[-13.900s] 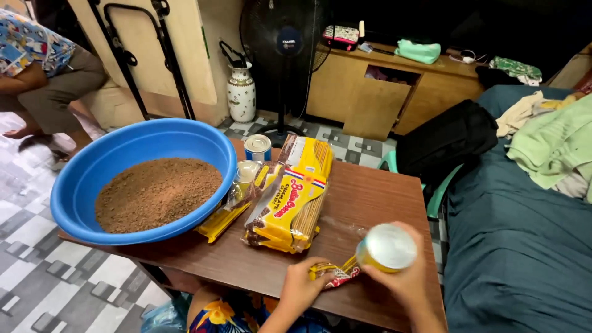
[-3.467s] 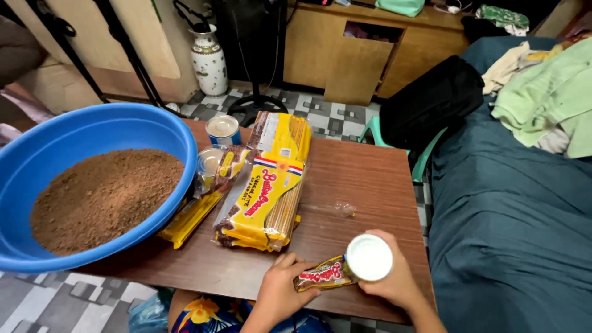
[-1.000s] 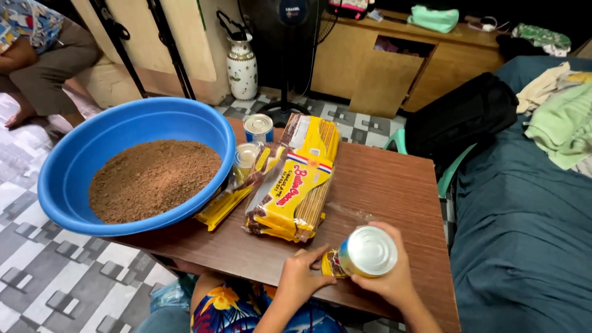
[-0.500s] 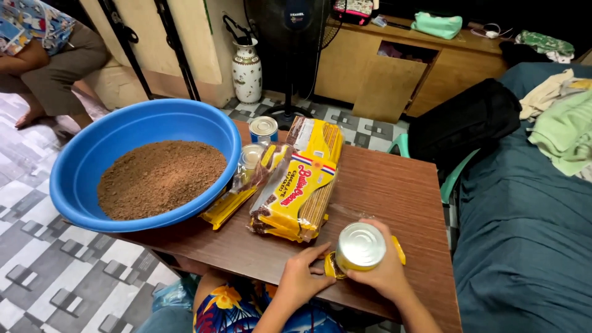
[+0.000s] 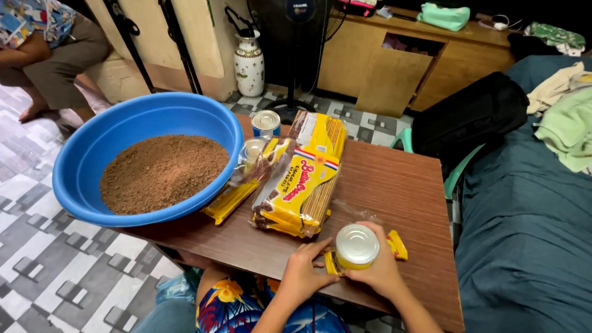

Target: Opening individual biscuit packets and pouring the contents into a large bowl of crushed biscuits.

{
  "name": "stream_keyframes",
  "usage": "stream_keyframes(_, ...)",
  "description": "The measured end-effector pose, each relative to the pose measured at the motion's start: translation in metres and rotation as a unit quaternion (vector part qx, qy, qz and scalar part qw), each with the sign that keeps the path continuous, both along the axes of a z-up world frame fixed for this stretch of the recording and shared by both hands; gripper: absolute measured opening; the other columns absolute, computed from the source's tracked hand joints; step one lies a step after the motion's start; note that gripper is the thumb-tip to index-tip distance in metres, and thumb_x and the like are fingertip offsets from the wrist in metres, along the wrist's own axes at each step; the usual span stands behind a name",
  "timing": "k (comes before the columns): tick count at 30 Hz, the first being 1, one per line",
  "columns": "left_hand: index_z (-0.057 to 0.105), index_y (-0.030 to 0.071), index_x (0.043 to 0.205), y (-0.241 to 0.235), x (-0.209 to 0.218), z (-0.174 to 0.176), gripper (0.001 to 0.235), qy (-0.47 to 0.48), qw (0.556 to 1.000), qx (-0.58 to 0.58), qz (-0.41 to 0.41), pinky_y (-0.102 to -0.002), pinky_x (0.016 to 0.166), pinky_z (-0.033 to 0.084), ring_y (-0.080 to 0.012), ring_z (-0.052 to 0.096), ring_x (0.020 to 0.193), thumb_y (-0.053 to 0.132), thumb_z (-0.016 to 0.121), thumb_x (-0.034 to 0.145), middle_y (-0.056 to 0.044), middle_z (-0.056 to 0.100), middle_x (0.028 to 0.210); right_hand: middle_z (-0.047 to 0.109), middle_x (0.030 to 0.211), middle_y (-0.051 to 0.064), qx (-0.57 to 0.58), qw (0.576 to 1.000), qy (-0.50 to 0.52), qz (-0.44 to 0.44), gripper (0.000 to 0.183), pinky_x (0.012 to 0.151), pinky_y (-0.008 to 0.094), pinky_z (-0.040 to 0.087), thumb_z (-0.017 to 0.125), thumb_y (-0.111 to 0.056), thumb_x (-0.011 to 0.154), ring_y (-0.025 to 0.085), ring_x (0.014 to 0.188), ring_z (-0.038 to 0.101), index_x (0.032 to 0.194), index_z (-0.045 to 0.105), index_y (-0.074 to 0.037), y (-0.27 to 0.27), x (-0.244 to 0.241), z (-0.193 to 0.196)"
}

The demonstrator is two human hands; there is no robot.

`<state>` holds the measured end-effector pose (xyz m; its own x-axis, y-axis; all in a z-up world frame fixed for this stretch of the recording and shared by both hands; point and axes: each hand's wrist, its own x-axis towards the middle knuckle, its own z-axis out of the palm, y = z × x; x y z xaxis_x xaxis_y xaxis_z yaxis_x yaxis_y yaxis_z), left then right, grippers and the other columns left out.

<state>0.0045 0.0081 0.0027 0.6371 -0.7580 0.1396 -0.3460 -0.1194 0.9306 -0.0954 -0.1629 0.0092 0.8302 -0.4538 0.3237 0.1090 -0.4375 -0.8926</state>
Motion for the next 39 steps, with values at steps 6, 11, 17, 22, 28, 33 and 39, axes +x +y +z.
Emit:
stream_keyframes(6,0.053,0.012,0.131,0.000,0.000,-0.002,0.084,0.014,1.000,-0.002,0.002,-0.023,0.081,0.061,-0.0134,0.062,0.098,0.013,0.086,0.054,-0.008,0.062,0.105,0.056,0.118,0.009,-0.087,0.994,-0.050,-0.045,0.085,0.100,0.030,0.039,0.087,-0.016,0.042,0.021,0.110,0.056,0.119,0.053,-0.005,0.012,-0.006,0.014)
stream_keyframes(11,0.052,0.014,0.131,0.002,-0.003,0.009,0.084,-0.021,1.000,0.013,-0.002,-0.023,0.073,0.060,-0.0160,0.057,0.099,0.016,0.086,0.054,-0.008,0.063,0.107,0.057,0.121,0.009,-0.020,0.999,-0.021,-0.014,0.092,0.099,0.030,0.040,0.086,-0.013,0.040,0.019,0.110,0.057,0.123,0.047,-0.006,0.010,-0.007,0.025)
stream_keyframes(17,0.053,0.015,0.131,0.002,-0.003,0.003,0.085,-0.064,0.998,0.007,0.000,-0.026,0.069,0.058,-0.0191,0.057,0.095,0.020,0.086,0.053,-0.009,0.063,0.103,0.061,0.115,0.008,-0.032,0.999,-0.015,-0.027,0.084,0.098,0.028,0.039,0.085,-0.014,0.039,0.018,0.106,0.060,0.116,0.054,-0.006,0.018,-0.004,0.012)
stream_keyframes(22,0.051,0.015,0.133,0.001,0.000,0.009,0.090,-0.016,0.999,0.027,-0.004,-0.023,0.073,0.060,-0.0149,0.057,0.097,0.018,0.089,0.051,-0.006,0.062,0.105,0.056,0.120,0.010,-0.003,0.998,-0.061,-0.007,0.089,0.098,0.031,0.041,0.087,-0.015,0.044,0.021,0.110,0.057,0.123,0.046,-0.005,0.018,-0.003,0.025)
stream_keyframes(28,0.057,0.015,0.127,0.000,-0.003,0.004,0.077,-0.093,0.996,0.005,0.013,-0.027,0.072,0.053,-0.0207,0.056,0.095,0.020,0.080,0.054,-0.005,0.062,0.106,0.059,0.122,0.009,-0.010,1.000,-0.002,-0.015,0.086,0.100,0.029,0.041,0.086,-0.006,0.042,0.019,0.112,0.059,0.120,0.051,-0.007,0.009,-0.006,0.028)
stream_keyframes(33,0.055,0.013,0.129,0.002,-0.004,0.008,0.072,-0.101,0.995,0.006,0.014,-0.031,0.085,0.047,-0.0238,0.054,0.104,0.020,0.075,0.060,-0.007,0.059,0.111,0.058,0.120,0.009,0.036,0.999,-0.008,-0.001,0.091,0.099,0.031,0.039,0.085,-0.007,0.041,0.019,0.111,0.058,0.123,0.045,-0.008,-0.007,-0.007,-0.006)
stream_keyframes(39,0.061,0.010,0.119,-0.008,-0.010,-0.002,0.060,-0.182,0.982,0.002,0.051,-0.035,0.082,0.046,-0.0268,0.055,0.097,0.034,0.079,0.067,-0.005,0.067,0.110,0.061,0.121,0.007,0.002,1.000,0.001,-0.021,0.090,0.099,0.027,0.041,0.088,-0.007,0.041,0.017,0.110,0.059,0.123,0.050,-0.007,0.001,-0.009,0.014)
